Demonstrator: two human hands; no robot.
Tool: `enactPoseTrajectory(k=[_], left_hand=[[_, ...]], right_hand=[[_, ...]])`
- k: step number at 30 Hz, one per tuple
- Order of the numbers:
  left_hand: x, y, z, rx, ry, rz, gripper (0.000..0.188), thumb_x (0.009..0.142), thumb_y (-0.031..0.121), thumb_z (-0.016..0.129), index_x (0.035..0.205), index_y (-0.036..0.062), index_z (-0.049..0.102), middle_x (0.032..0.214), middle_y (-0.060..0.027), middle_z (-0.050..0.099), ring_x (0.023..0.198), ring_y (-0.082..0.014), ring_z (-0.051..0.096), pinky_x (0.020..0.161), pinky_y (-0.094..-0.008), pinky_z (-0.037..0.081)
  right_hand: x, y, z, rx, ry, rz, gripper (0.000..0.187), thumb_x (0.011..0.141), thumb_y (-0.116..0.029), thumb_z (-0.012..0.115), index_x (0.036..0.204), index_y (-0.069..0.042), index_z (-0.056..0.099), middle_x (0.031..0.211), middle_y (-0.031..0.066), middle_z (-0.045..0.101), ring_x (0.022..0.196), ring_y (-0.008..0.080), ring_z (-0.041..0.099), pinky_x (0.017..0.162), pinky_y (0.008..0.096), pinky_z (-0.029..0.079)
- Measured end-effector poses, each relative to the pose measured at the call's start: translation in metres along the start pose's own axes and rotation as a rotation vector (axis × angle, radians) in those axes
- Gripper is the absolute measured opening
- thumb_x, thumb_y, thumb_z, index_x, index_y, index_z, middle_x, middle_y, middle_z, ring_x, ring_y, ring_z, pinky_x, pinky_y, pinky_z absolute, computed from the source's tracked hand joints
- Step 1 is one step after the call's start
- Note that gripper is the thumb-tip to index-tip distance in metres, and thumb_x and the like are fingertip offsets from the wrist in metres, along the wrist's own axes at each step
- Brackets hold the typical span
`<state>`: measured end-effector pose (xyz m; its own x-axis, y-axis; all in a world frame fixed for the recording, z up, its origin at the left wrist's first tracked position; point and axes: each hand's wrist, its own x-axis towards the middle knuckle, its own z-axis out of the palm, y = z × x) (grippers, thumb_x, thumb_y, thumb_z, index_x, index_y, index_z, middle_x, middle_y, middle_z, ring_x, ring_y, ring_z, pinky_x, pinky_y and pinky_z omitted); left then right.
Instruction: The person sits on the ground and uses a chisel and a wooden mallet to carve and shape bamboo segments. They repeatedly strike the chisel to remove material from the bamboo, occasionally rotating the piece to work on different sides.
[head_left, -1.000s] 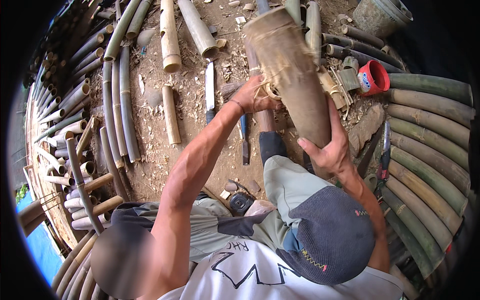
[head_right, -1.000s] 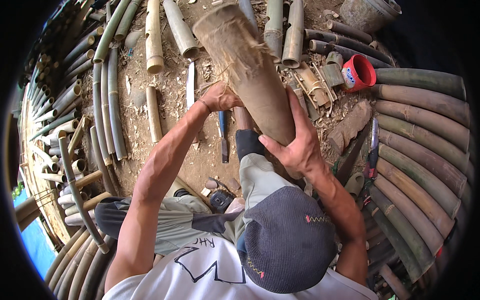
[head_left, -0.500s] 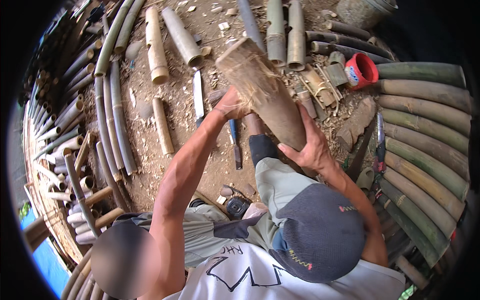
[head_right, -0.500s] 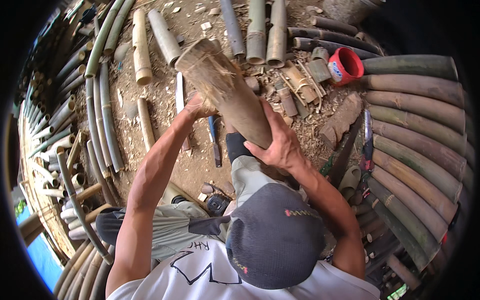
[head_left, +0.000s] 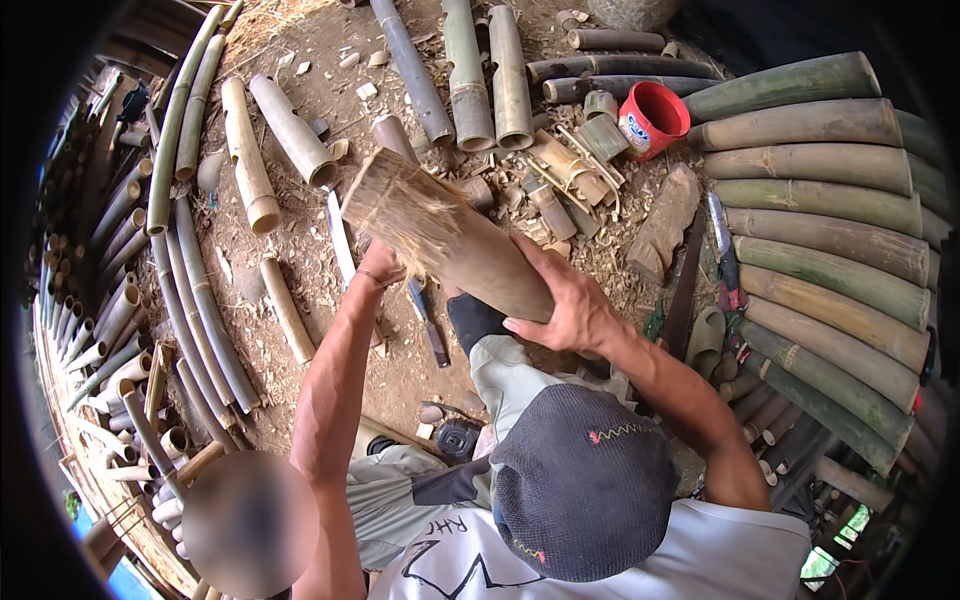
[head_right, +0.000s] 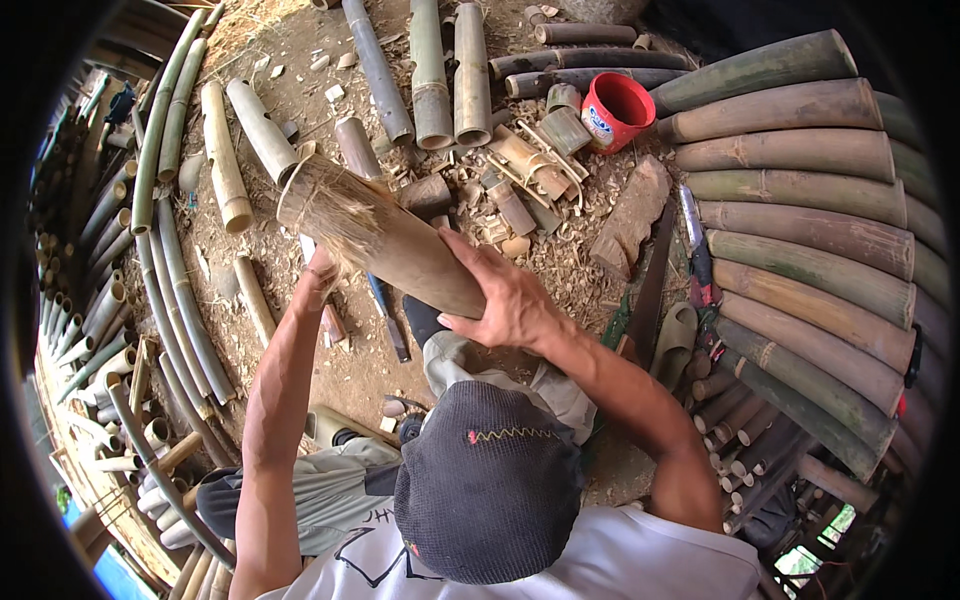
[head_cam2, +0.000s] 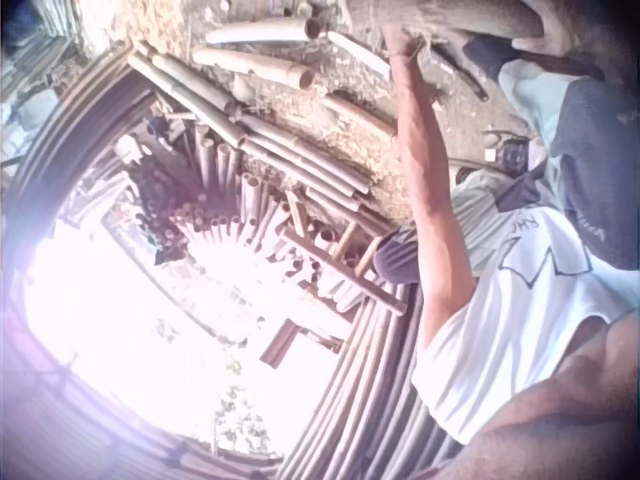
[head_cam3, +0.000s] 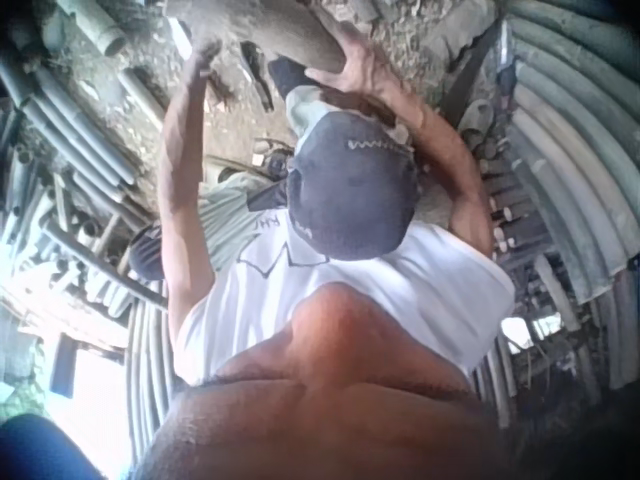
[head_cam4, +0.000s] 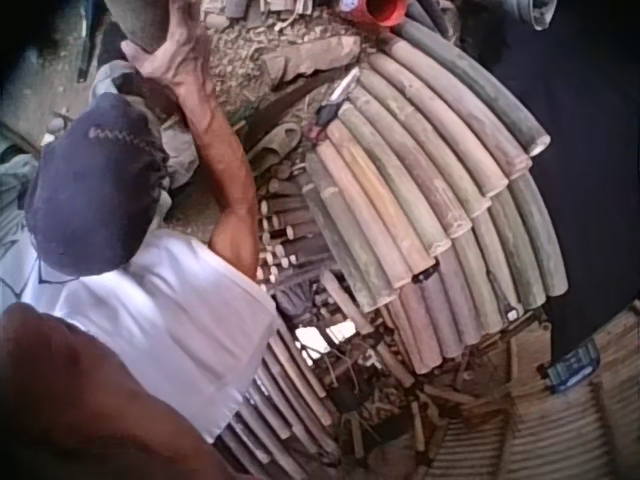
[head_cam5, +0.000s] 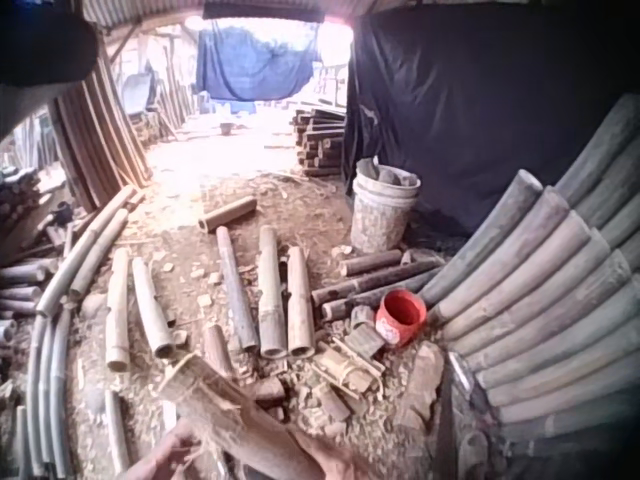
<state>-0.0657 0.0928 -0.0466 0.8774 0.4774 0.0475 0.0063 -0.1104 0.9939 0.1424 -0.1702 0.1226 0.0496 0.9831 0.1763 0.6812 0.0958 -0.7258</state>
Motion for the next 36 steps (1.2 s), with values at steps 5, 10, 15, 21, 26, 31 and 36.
enactPoseTrajectory(k=[5, 10, 15, 21, 26, 31, 36], left_hand=[[0.037, 0.104, 0.055, 0.226, 0.028, -0.089, 0.055, 0.072, 0.030, 0.084, 0.116, 0.0068, 0.061, 0.108, -0.0028, 0.067, 0.099, -0.0138, 0.063, 0.091, -0.0318, 0.051], [0.038, 0.109, 0.063, 0.294, 0.076, -0.109, 0.049, 0.073, 0.030, 0.081, 0.112, 0.0055, 0.063, 0.104, -0.0046, 0.069, 0.094, -0.0139, 0.064, 0.087, -0.0324, 0.053], [0.031, 0.106, 0.057, 0.378, 0.062, -0.144, 0.047, 0.073, 0.027, 0.082, 0.111, 0.0064, 0.064, 0.103, -0.0063, 0.069, 0.093, -0.0154, 0.066, 0.086, -0.0322, 0.053], [0.033, 0.107, 0.048, 0.342, 0.006, -0.054, 0.059, 0.067, 0.027, 0.086, 0.114, 0.0058, 0.058, 0.102, -0.0127, 0.067, 0.092, -0.0291, 0.064, 0.088, -0.0392, 0.052], [0.035, 0.158, 0.062, -0.057, 0.059, -0.071, 0.043, 0.082, 0.028, 0.082, 0.112, 0.0050, 0.062, 0.094, -0.0007, 0.063, 0.088, -0.0112, 0.059, 0.080, -0.0280, 0.049], [0.041, 0.153, 0.058, -0.192, 0.053, -0.185, 0.031, 0.094, 0.035, 0.070, 0.100, 0.0048, 0.064, 0.085, 0.0026, 0.058, 0.077, -0.0056, 0.051, 0.068, -0.0228, 0.043], [0.044, 0.152, 0.058, -0.132, 0.014, -0.158, 0.043, 0.098, 0.047, 0.060, 0.097, 0.0045, 0.066, 0.088, 0.0018, 0.059, 0.084, -0.0072, 0.052, 0.075, -0.0252, 0.044]], right_hand=[[-0.001, 0.080, -0.029, 0.011, 0.304, 0.296, 0.102, 0.076, -0.034, 0.079, 0.155, -0.004, 0.022, 0.144, 0.0318, 0.042, 0.128, 0.0427, 0.050, 0.107, 0.0452, 0.045], [0.005, 0.200, -0.062, -0.331, 0.356, 0.610, 0.100, 0.079, -0.028, 0.078, 0.156, -0.007, 0.019, 0.131, 0.0256, 0.049, 0.115, 0.0387, 0.056, 0.099, 0.0511, 0.048], [-0.034, 0.168, -0.011, -0.721, -0.024, 0.352, 0.049, 0.086, -0.023, 0.069, 0.127, -0.001, 0.055, 0.119, 0.0211, 0.055, 0.098, 0.0298, 0.056, 0.085, 0.0420, 0.051], [-0.160, 0.131, 0.076, -0.406, -0.449, 0.672, 0.060, 0.082, -0.035, 0.073, 0.121, 0.004, 0.050, 0.119, 0.0286, 0.055, 0.106, 0.0446, 0.060, 0.088, 0.0507, 0.051], [-0.148, 0.116, 0.062, -0.208, -0.157, 0.623, 0.051, 0.080, -0.018, 0.064, 0.126, -0.005, 0.049, 0.115, 0.0227, 0.055, 0.098, 0.0443, 0.060, 0.083, 0.0505, 0.052], [-0.043, 0.098, 0.046, -0.281, -0.354, 0.195, 0.055, 0.079, -0.021, 0.069, 0.130, -0.013, 0.050, 0.098, 0.0144, 0.059, 0.087, 0.0361, 0.064, 0.073, 0.0448, 0.055], [0.017, 0.115, 0.064, -0.454, -0.468, -0.058, 0.065, 0.076, -0.033, 0.079, 0.133, -0.019, 0.052, 0.088, 0.0070, 0.060, 0.083, 0.0278, 0.065, 0.069, 0.0389, 0.055]])
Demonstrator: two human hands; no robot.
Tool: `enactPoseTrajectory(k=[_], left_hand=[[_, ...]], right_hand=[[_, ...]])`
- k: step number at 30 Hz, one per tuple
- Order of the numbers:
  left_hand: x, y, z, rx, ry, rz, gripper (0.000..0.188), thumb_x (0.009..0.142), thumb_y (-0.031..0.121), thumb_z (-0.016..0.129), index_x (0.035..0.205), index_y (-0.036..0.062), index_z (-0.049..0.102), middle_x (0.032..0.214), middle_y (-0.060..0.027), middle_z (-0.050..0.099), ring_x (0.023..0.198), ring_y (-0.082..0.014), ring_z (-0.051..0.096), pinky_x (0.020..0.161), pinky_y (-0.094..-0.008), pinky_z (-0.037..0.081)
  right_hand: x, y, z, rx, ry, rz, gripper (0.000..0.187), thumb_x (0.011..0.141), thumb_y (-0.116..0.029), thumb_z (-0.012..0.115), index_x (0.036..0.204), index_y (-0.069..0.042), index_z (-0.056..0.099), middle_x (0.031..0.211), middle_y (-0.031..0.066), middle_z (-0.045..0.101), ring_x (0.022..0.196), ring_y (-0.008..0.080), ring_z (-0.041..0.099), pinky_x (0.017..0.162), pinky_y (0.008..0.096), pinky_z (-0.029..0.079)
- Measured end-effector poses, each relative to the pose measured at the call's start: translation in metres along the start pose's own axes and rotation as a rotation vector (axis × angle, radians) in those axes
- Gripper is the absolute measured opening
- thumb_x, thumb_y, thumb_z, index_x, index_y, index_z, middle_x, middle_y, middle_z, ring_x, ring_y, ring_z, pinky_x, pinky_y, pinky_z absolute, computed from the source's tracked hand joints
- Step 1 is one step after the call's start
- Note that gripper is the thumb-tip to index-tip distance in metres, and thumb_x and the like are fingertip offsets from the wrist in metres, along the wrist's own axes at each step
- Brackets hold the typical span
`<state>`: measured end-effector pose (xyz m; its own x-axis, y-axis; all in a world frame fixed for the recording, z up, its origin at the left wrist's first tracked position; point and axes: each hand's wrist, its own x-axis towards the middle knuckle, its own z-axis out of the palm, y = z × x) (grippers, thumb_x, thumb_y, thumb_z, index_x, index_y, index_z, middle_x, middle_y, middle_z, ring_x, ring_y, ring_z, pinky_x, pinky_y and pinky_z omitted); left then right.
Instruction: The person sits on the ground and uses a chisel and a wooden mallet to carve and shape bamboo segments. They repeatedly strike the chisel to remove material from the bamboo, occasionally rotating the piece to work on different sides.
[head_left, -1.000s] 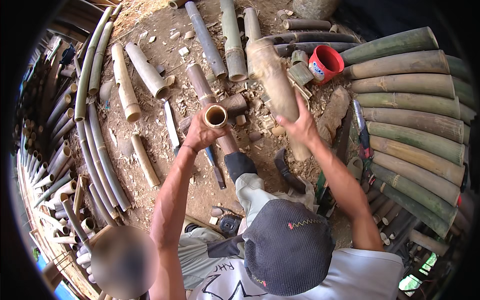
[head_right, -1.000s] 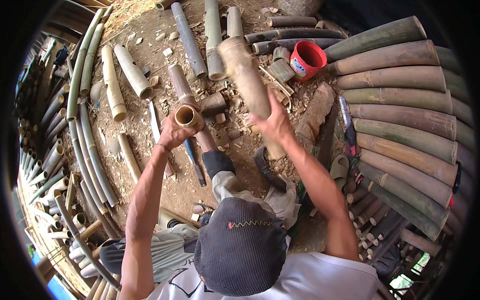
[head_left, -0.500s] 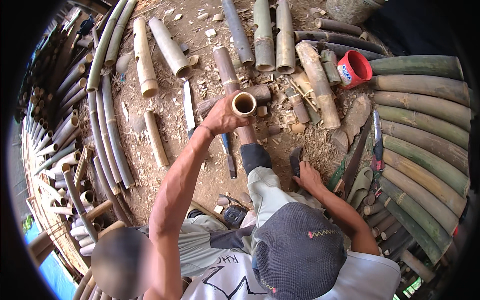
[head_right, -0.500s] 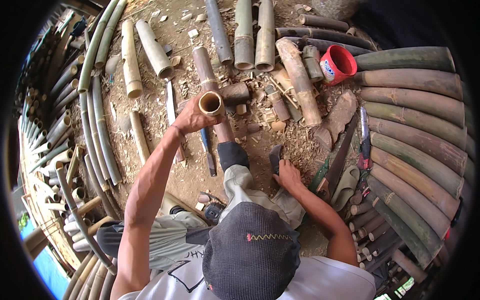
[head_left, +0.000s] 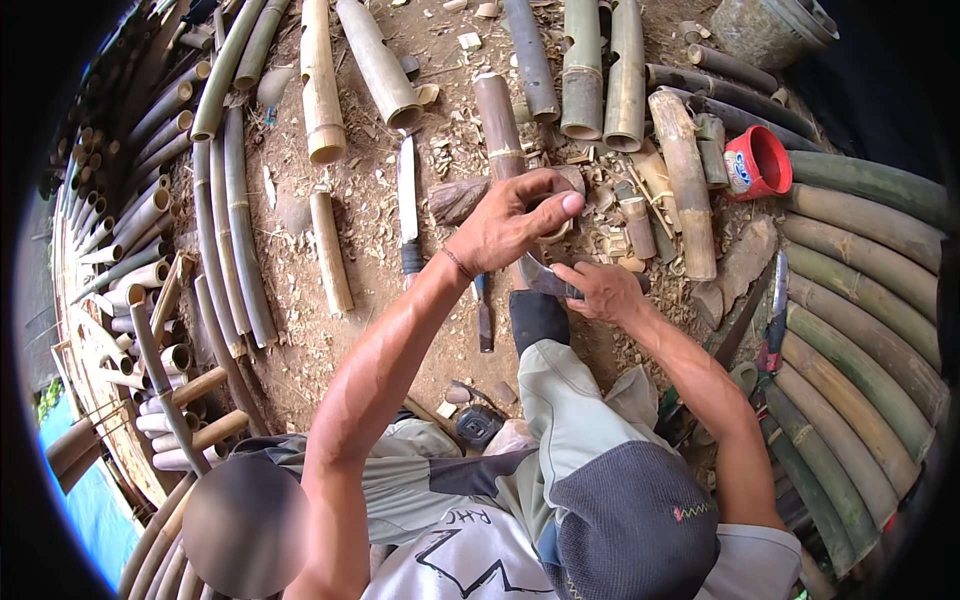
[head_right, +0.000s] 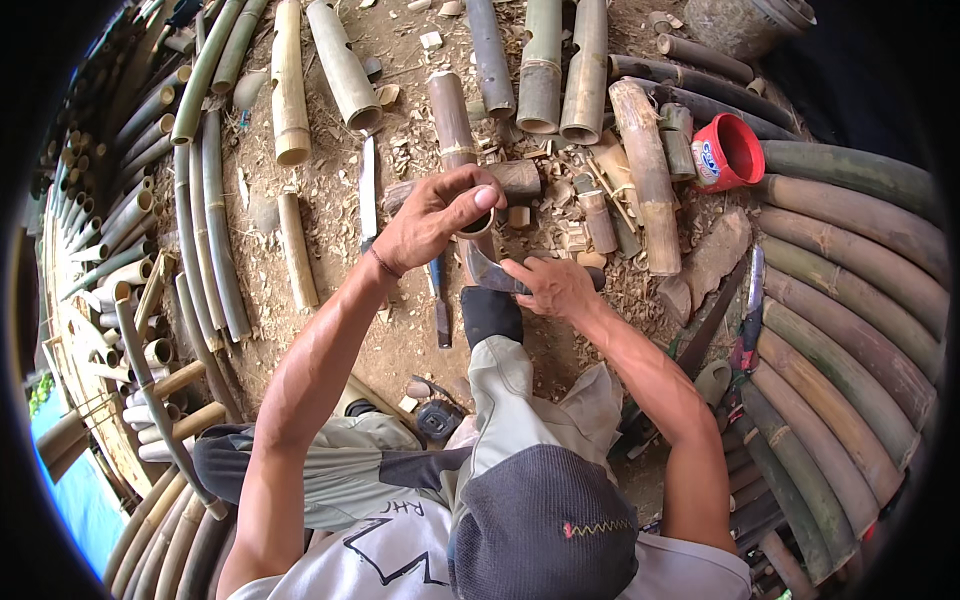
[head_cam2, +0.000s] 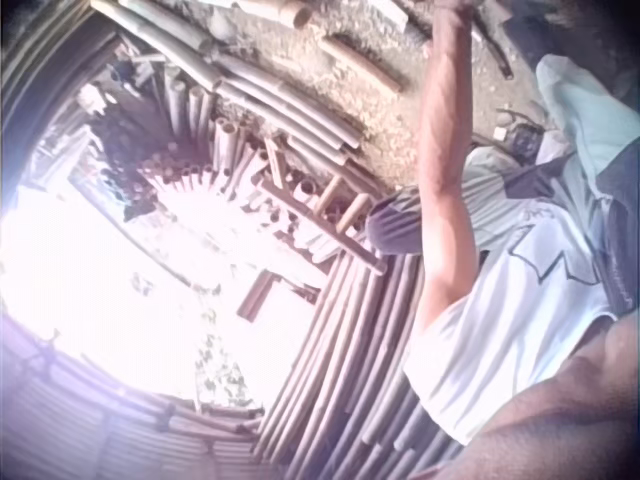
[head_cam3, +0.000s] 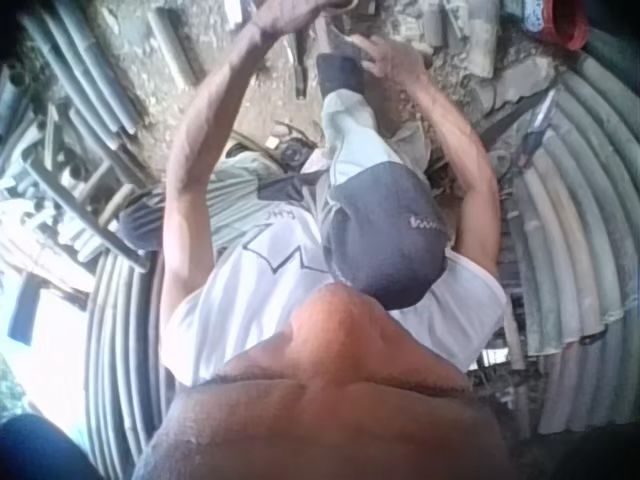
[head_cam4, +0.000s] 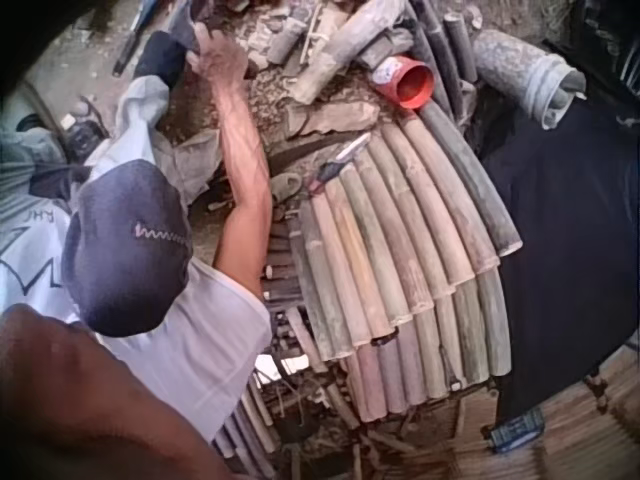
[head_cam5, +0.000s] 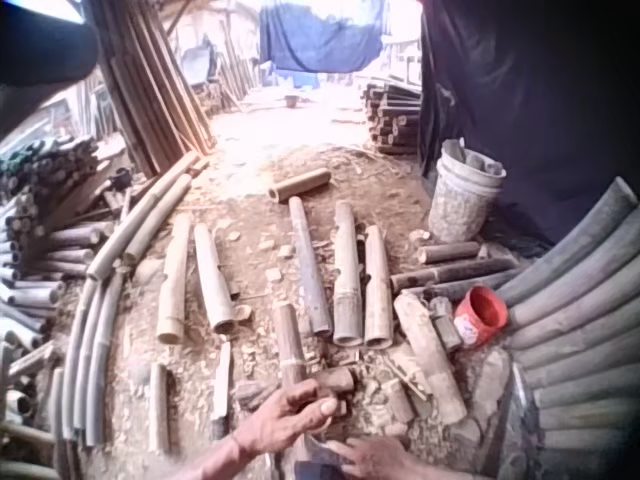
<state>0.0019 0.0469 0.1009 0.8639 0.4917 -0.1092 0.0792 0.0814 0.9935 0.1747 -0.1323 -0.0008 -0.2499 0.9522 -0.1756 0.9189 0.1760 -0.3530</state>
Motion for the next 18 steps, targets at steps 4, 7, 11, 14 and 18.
enactPoseTrajectory(k=[4, 7, 11, 14, 18], left_hand=[[-0.003, -0.008, -0.005, -0.096, -0.047, -0.018, 0.044, 0.098, 0.047, 0.058, 0.104, 0.0037, 0.065, 0.098, -0.0013, 0.065, 0.091, -0.0084, 0.055, 0.083, -0.0263, 0.045], [-0.009, -0.007, -0.011, -0.166, -0.099, -0.015, 0.055, 0.096, 0.050, 0.059, 0.123, 0.0017, 0.059, 0.119, -0.0084, 0.065, 0.110, -0.0144, 0.058, 0.097, -0.0305, 0.045], [-0.022, -0.017, -0.022, -0.250, 0.075, 0.056, 0.088, 0.082, 0.060, 0.069, 0.142, 0.0000, 0.044, 0.138, -0.0153, 0.051, 0.135, -0.0260, 0.044, 0.115, -0.0407, 0.030], [-0.028, -0.052, -0.028, -0.110, 0.185, 0.096, 0.099, 0.074, 0.060, 0.076, 0.145, 0.0010, 0.040, 0.145, -0.0179, 0.045, 0.141, -0.0300, 0.036, 0.120, -0.0462, 0.023], [-0.035, -0.072, -0.013, 0.403, 0.222, 0.130, 0.108, 0.064, 0.043, 0.089, 0.149, 0.0062, 0.033, 0.146, -0.0219, 0.040, 0.140, -0.0358, 0.036, 0.119, -0.0488, 0.029]], right_hand=[[0.007, 0.012, 0.003, 0.016, -0.048, -0.035, 0.062, 0.076, -0.028, 0.079, 0.131, -0.018, 0.053, 0.089, 0.0085, 0.061, 0.081, 0.0271, 0.066, 0.068, 0.0375, 0.056], [0.000, 0.020, 0.003, 0.209, 0.004, 0.156, 0.056, 0.079, -0.021, 0.076, 0.131, -0.017, 0.054, 0.091, 0.0093, 0.065, 0.082, 0.0270, 0.067, 0.069, 0.0373, 0.057], [-0.046, 0.056, 0.008, 0.201, 0.077, 0.509, 0.052, 0.084, -0.016, 0.072, 0.132, -0.009, 0.053, 0.093, 0.0127, 0.066, 0.083, 0.0316, 0.068, 0.073, 0.0400, 0.058], [-0.065, 0.040, 0.026, 0.152, 0.015, 0.561, 0.059, 0.086, -0.024, 0.072, 0.134, 0.000, 0.050, 0.107, 0.0197, 0.061, 0.096, 0.0371, 0.064, 0.085, 0.0461, 0.055], [-0.036, 0.018, 0.023, 0.204, 0.414, 0.526, 0.062, 0.094, -0.042, 0.060, 0.136, 0.003, 0.050, 0.121, 0.0219, 0.056, 0.117, 0.0376, 0.053, 0.103, 0.0465, 0.040]])
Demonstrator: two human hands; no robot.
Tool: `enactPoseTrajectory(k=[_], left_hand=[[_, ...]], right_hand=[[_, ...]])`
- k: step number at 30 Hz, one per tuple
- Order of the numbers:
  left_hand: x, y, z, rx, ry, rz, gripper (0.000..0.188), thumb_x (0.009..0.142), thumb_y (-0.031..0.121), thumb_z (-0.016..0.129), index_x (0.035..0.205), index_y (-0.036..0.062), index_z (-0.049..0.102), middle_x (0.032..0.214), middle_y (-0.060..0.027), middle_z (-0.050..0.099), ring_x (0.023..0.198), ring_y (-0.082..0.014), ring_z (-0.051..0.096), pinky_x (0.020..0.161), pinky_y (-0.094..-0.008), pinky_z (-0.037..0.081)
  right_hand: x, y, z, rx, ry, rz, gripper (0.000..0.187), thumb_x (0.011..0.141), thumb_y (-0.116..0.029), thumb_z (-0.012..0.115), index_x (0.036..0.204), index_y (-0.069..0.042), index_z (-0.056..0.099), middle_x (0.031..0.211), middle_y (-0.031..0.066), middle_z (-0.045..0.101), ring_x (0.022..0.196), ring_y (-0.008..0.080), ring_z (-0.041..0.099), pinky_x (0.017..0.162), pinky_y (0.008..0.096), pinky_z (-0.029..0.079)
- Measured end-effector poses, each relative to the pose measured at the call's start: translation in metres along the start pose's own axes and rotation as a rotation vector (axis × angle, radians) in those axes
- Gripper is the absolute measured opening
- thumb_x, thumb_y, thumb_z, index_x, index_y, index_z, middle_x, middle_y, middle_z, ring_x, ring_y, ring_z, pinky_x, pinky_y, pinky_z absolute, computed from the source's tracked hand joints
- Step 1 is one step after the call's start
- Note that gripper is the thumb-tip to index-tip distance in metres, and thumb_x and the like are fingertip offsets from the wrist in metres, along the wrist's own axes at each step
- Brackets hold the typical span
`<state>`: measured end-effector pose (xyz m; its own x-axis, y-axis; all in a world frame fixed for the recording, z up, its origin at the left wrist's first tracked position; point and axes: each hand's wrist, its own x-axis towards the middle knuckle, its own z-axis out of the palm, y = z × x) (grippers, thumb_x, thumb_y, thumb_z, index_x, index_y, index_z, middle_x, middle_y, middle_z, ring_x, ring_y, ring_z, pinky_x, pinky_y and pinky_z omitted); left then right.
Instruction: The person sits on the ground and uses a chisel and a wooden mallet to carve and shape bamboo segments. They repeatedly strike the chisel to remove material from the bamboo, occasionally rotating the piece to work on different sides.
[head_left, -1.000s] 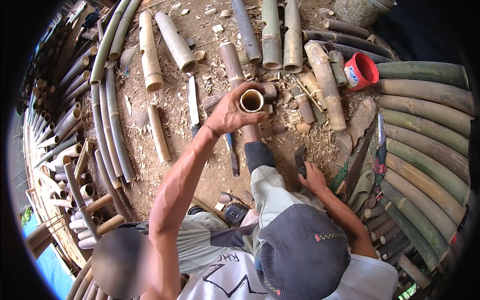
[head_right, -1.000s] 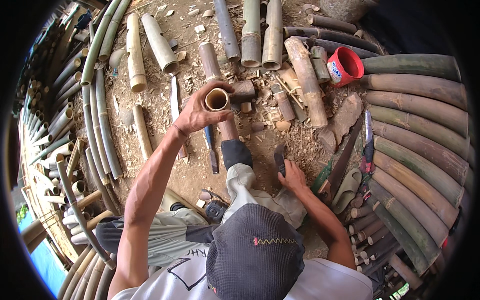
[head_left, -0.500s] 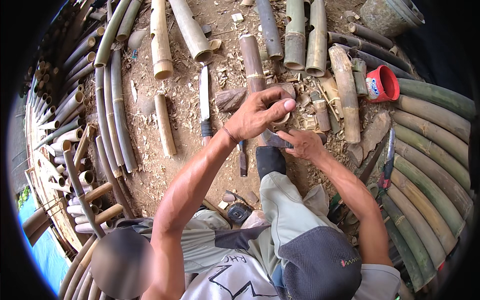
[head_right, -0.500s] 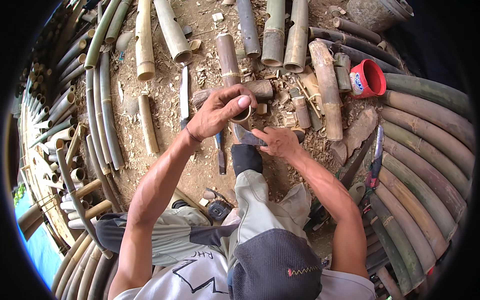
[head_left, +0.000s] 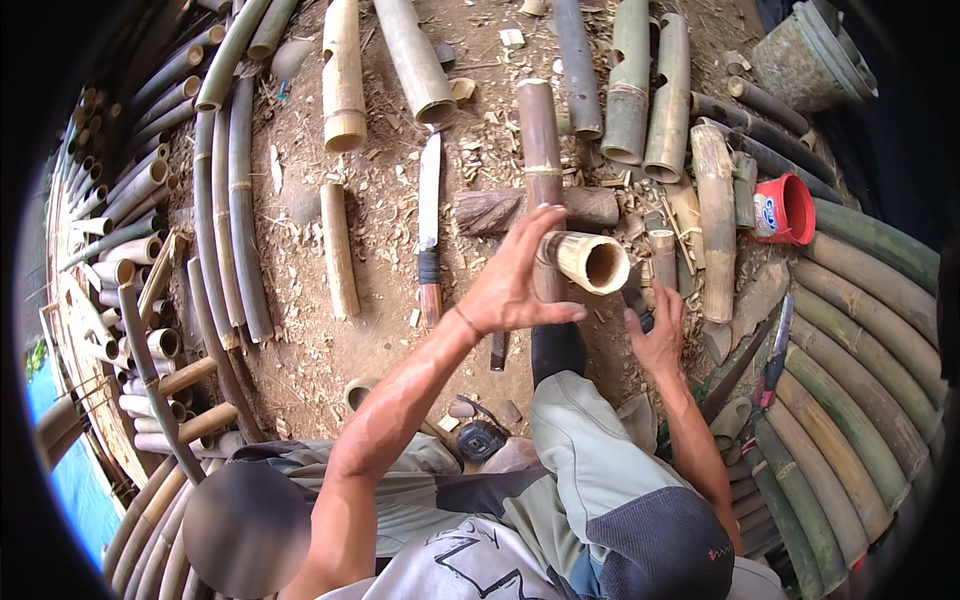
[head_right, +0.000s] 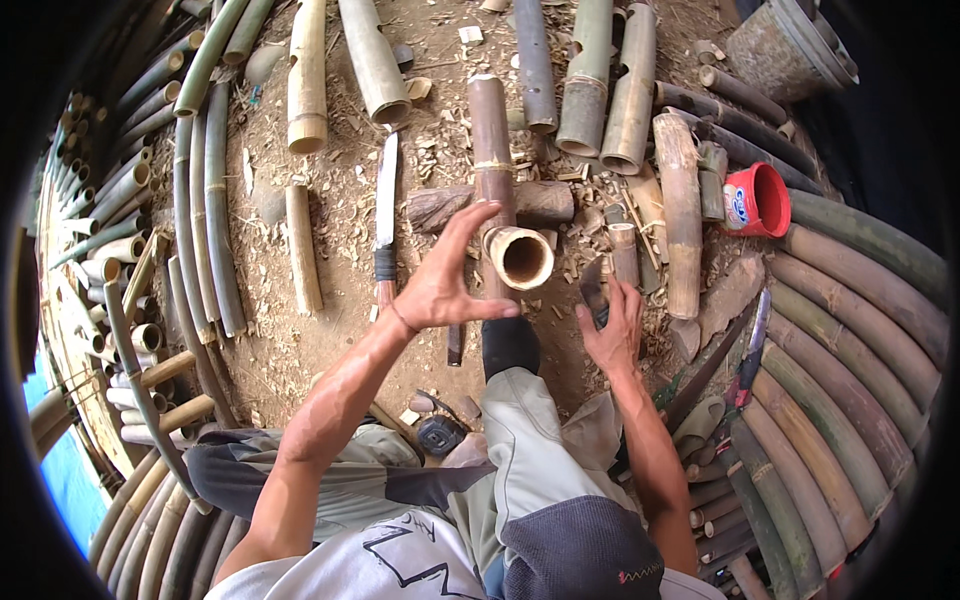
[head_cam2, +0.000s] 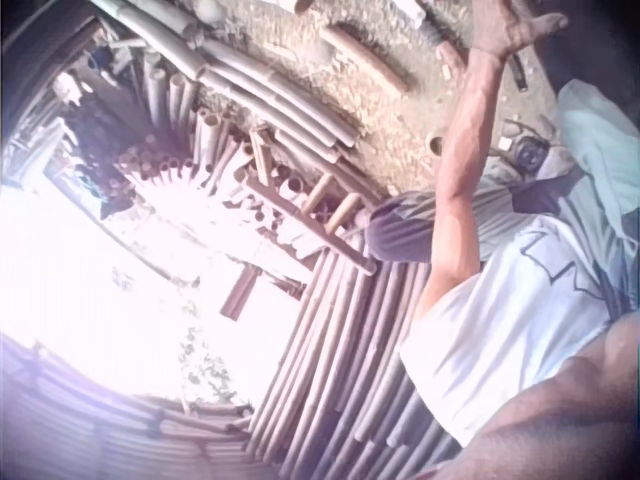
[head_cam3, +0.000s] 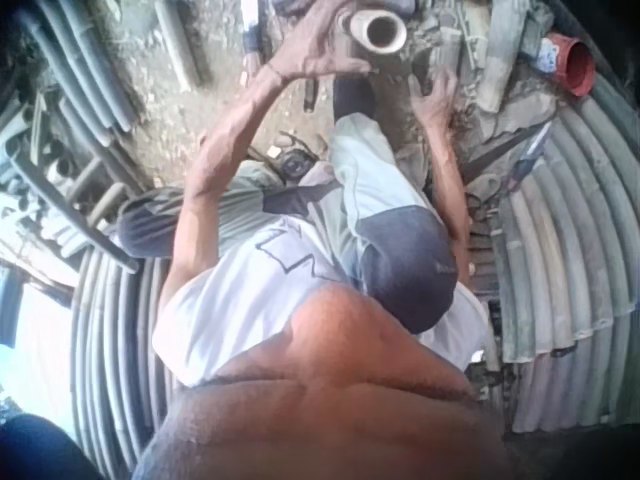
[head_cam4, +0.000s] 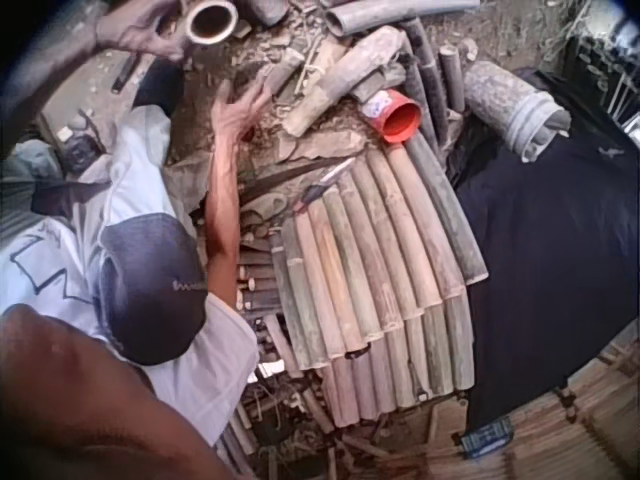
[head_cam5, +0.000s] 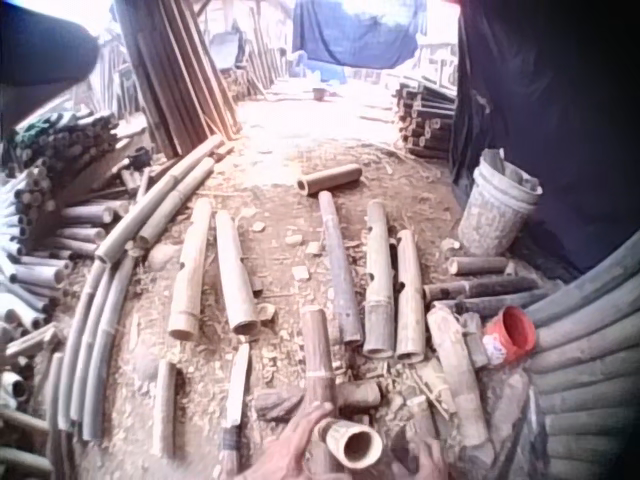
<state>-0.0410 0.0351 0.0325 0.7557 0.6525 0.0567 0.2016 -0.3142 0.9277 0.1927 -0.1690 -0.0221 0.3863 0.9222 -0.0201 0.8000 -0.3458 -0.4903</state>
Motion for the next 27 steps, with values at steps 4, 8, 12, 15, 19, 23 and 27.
enactPoseTrajectory(k=[4, 8, 12, 15, 19, 23, 27], left_hand=[[0.013, -0.004, 0.043, -0.087, 0.345, 0.197, 0.081, 0.062, 0.019, 0.086, 0.131, 0.0041, 0.047, 0.127, -0.0218, 0.054, 0.121, -0.0396, 0.053, 0.104, -0.0459, 0.046], [0.023, -0.005, 0.064, -0.052, 0.510, 0.206, 0.043, 0.066, 0.016, 0.079, 0.103, 0.0059, 0.058, 0.093, -0.0114, 0.061, 0.089, -0.0359, 0.060, 0.079, -0.0453, 0.047], [0.025, -0.002, 0.059, -0.152, 0.484, 0.173, 0.041, 0.067, 0.016, 0.078, 0.104, 0.0062, 0.061, 0.095, -0.0117, 0.063, 0.093, -0.0352, 0.061, 0.082, -0.0439, 0.048], [0.020, -0.010, 0.054, -0.205, 0.401, 0.199, 0.046, 0.062, 0.018, 0.078, 0.104, 0.0051, 0.061, 0.097, -0.0138, 0.063, 0.096, -0.0372, 0.061, 0.086, -0.0448, 0.047], [0.017, -0.015, 0.049, -0.218, 0.322, 0.214, 0.052, 0.057, 0.020, 0.078, 0.104, 0.0036, 0.060, 0.099, -0.0167, 0.063, 0.098, -0.0387, 0.060, 0.089, -0.0453, 0.046], [0.020, -0.016, 0.047, -0.223, 0.324, 0.212, 0.052, 0.059, 0.021, 0.079, 0.106, 0.0062, 0.063, 0.098, -0.0135, 0.065, 0.096, -0.0376, 0.062, 0.086, -0.0454, 0.048], [0.022, -0.013, 0.041, -0.203, 0.258, 0.198, 0.047, 0.059, 0.021, 0.079, 0.099, 0.0047, 0.061, 0.094, -0.0147, 0.063, 0.093, -0.0381, 0.061, 0.085, -0.0454, 0.049]], right_hand=[[0.074, -0.110, -0.037, 0.850, 0.088, -0.223, 0.079, 0.098, -0.063, 0.035, 0.130, 0.007, 0.055, 0.133, 0.0210, 0.055, 0.123, 0.0300, 0.052, 0.107, 0.0406, 0.037], [0.113, -0.146, -0.036, 1.219, -0.346, -0.294, 0.082, 0.100, -0.064, 0.024, 0.115, 0.007, 0.062, 0.088, 0.0161, 0.068, 0.090, 0.0280, 0.065, 0.093, 0.0418, 0.047], [0.107, -0.156, -0.028, 1.398, -0.216, -0.269, 0.065, 0.104, -0.053, 0.026, 0.089, 0.001, 0.059, 0.075, 0.0142, 0.062, 0.072, 0.0249, 0.057, 0.079, 0.0407, 0.047], [0.097, -0.165, -0.027, 1.376, -0.111, -0.209, 0.061, 0.105, -0.050, 0.025, 0.088, -0.001, 0.057, 0.069, 0.0133, 0.060, 0.073, 0.0254, 0.057, 0.079, 0.0402, 0.047], [0.088, -0.173, -0.022, 1.352, 0.005, -0.180, 0.058, 0.105, -0.048, 0.024, 0.086, -0.003, 0.056, 0.068, 0.0131, 0.059, 0.073, 0.0262, 0.058, 0.079, 0.0404, 0.047], [0.090, -0.175, -0.022, 1.351, 0.022, -0.186, 0.058, 0.105, -0.049, 0.024, 0.085, -0.004, 0.056, 0.068, 0.0131, 0.059, 0.073, 0.0274, 0.058, 0.080, 0.0417, 0.048], [0.095, -0.174, -0.021, 1.327, 0.083, -0.166, 0.053, 0.106, -0.043, 0.024, 0.084, -0.003, 0.051, 0.068, 0.0146, 0.059, 0.068, 0.0263, 0.058, 0.078, 0.0424, 0.050]])
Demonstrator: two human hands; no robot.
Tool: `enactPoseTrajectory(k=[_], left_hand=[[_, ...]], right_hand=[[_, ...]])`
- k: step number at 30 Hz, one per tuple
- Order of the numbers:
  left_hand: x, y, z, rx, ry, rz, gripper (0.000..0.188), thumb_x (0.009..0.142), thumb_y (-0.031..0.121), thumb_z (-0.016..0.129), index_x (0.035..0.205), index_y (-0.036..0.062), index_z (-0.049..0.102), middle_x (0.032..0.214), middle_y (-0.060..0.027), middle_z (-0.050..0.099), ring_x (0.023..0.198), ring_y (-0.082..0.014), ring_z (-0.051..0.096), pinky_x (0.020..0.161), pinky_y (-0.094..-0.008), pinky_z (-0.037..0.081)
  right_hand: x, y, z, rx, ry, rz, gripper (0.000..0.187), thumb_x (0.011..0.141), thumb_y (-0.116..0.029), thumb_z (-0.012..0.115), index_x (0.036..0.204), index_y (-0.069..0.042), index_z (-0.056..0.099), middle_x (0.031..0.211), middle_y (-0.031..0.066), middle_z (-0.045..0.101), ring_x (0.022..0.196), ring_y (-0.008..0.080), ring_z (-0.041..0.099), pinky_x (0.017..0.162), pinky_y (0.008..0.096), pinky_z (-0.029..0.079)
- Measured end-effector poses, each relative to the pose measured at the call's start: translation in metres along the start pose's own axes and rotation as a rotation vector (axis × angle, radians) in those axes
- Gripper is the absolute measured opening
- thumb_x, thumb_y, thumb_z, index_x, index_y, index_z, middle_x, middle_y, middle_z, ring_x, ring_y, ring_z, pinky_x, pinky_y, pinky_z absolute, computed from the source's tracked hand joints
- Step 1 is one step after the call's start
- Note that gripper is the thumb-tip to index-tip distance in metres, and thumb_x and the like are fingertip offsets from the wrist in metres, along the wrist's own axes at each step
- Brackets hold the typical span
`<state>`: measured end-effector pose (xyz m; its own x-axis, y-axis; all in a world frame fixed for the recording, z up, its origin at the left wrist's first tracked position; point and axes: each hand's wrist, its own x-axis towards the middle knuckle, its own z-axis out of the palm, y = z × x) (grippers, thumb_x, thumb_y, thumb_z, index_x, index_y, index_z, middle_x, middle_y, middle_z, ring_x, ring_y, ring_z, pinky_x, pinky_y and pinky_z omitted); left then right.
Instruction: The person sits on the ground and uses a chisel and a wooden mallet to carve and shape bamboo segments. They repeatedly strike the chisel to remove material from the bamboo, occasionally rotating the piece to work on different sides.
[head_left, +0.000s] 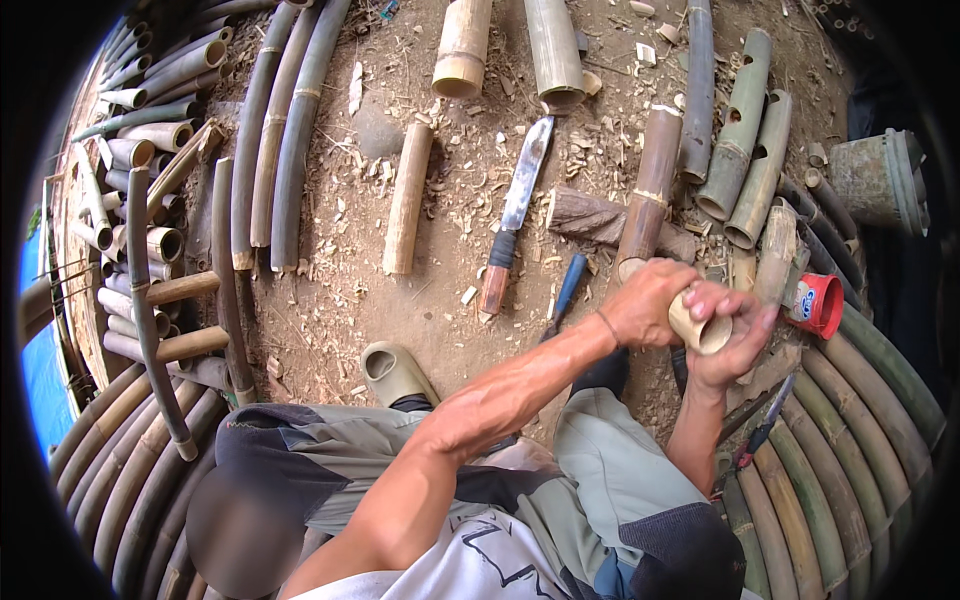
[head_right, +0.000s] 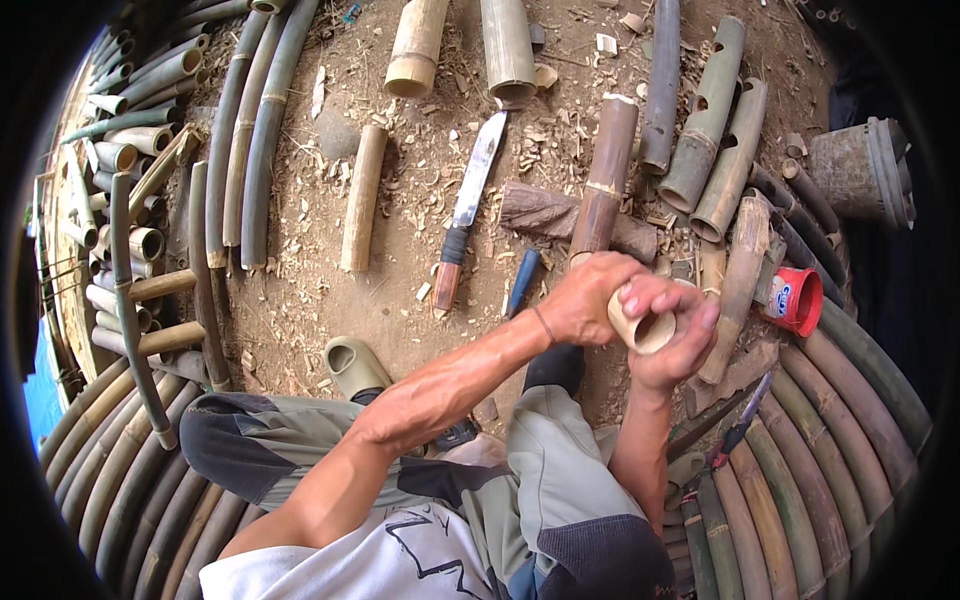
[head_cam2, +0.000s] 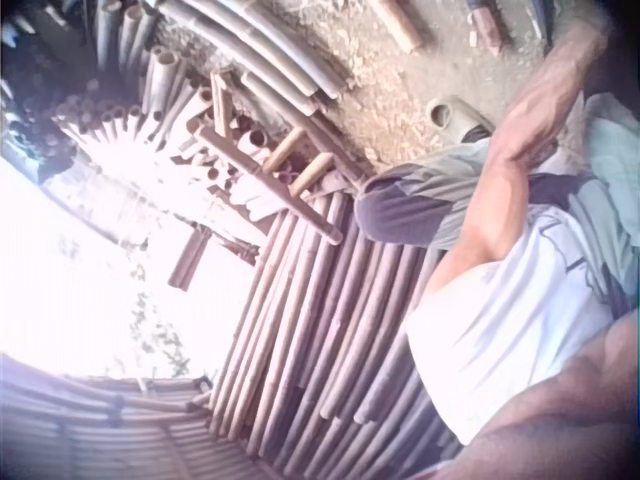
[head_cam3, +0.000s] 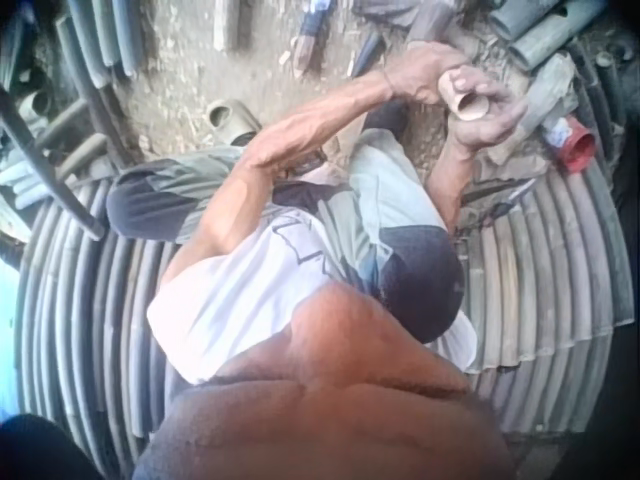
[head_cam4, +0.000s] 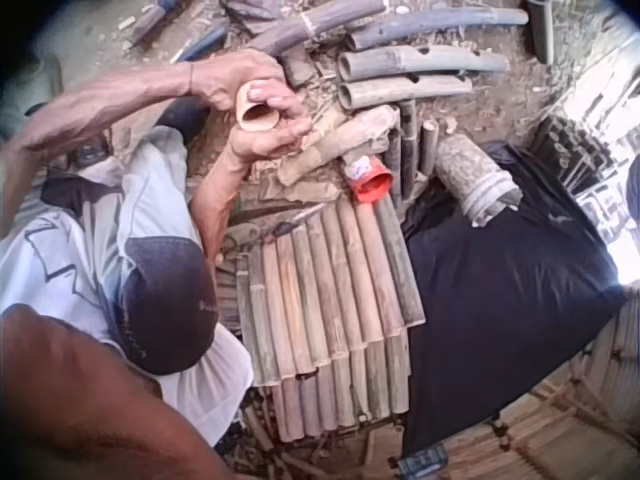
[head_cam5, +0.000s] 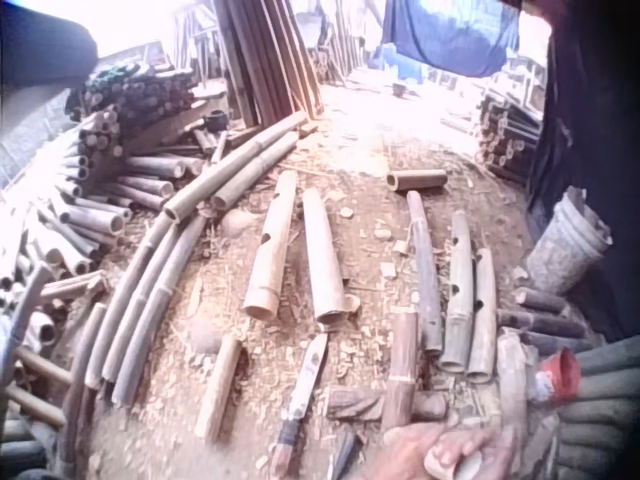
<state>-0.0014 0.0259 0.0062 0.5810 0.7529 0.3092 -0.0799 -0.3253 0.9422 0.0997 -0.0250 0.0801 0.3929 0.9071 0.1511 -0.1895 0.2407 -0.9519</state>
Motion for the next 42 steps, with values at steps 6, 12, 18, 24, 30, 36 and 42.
enactPoseTrajectory(k=[6, 12, 18, 24, 30, 36, 42], left_hand=[[0.017, -0.002, -0.004, 0.009, -0.165, -0.035, 0.046, 0.058, 0.023, 0.080, 0.095, 0.0041, 0.059, 0.088, -0.0138, 0.063, 0.089, -0.0376, 0.062, 0.083, -0.0457, 0.048], [0.015, 0.001, -0.003, 0.013, -0.231, 0.080, 0.044, 0.057, 0.021, 0.080, 0.091, 0.0048, 0.058, 0.086, -0.0147, 0.062, 0.087, -0.0374, 0.063, 0.079, -0.0445, 0.048], [0.010, 0.005, -0.007, 0.015, -0.269, 0.067, 0.043, 0.056, 0.019, 0.079, 0.091, 0.0047, 0.058, 0.086, -0.0143, 0.063, 0.089, -0.0371, 0.062, 0.082, -0.0442, 0.047], [0.012, 0.007, -0.004, -0.006, -0.198, 0.048, 0.043, 0.059, 0.018, 0.077, 0.096, 0.0068, 0.059, 0.092, -0.0127, 0.062, 0.095, -0.0344, 0.061, 0.086, -0.0446, 0.045], [-0.003, 0.022, 0.035, 0.114, 0.112, -0.008, 0.054, 0.059, 0.027, 0.081, 0.104, 0.0050, 0.059, 0.097, -0.0120, 0.060, 0.099, -0.0328, 0.058, 0.089, -0.0425, 0.041], [0.023, 0.163, 0.056, -0.024, 0.358, 0.063, 0.069, 0.064, 0.026, 0.082, 0.120, 0.0019, 0.050, 0.107, -0.0162, 0.062, 0.104, -0.0340, 0.060, 0.088, -0.0466, 0.044], [0.037, 0.099, -0.056, 0.301, 0.038, -0.629, 0.061, 0.088, 0.039, 0.072, 0.130, 0.0057, 0.044, 0.107, -0.0219, 0.067, 0.095, -0.0339, 0.069, 0.082, -0.0429, 0.056]], right_hand=[[0.007, -0.012, 0.013, 0.034, 0.278, 0.078, 0.052, 0.106, -0.043, 0.024, 0.078, -0.006, 0.047, 0.061, 0.0132, 0.056, 0.066, 0.0293, 0.059, 0.076, 0.0446, 0.051], [-0.014, -0.012, 0.004, 0.003, 0.312, -0.015, 0.050, 0.107, -0.042, 0.025, 0.076, -0.008, 0.044, 0.060, 0.0132, 0.055, 0.062, 0.0294, 0.057, 0.075, 0.0429, 0.051], [-0.022, -0.014, 0.013, -0.051, 0.397, -0.002, 0.047, 0.106, -0.041, 0.028, 0.076, -0.008, 0.042, 0.059, 0.0118, 0.052, 0.063, 0.0286, 0.057, 0.074, 0.0428, 0.051], [-0.014, -0.015, 0.015, -0.059, 0.381, 0.035, 0.043, 0.106, -0.038, 0.029, 0.075, -0.010, 0.041, 0.059, 0.0108, 0.051, 0.066, 0.0274, 0.056, 0.078, 0.0427, 0.048], [-0.001, -0.020, -0.031, 0.005, -0.039, 0.033, 0.036, 0.103, -0.033, 0.037, 0.074, -0.012, 0.043, 0.060, 0.0082, 0.055, 0.068, 0.0262, 0.057, 0.078, 0.0408, 0.046], [0.067, -0.162, -0.006, 0.078, -0.781, -0.235, 0.035, 0.098, -0.039, 0.054, 0.100, -0.004, 0.056, 0.086, 0.0101, 0.068, 0.086, 0.0216, 0.066, 0.088, 0.0366, 0.048], [-0.019, -0.069, -0.106, -0.758, 0.214, 0.008, 0.041, 0.098, -0.022, 0.056, 0.134, -0.002, 0.050, 0.123, 0.0114, 0.059, 0.120, 0.0217, 0.053, 0.110, 0.0418, 0.035]])
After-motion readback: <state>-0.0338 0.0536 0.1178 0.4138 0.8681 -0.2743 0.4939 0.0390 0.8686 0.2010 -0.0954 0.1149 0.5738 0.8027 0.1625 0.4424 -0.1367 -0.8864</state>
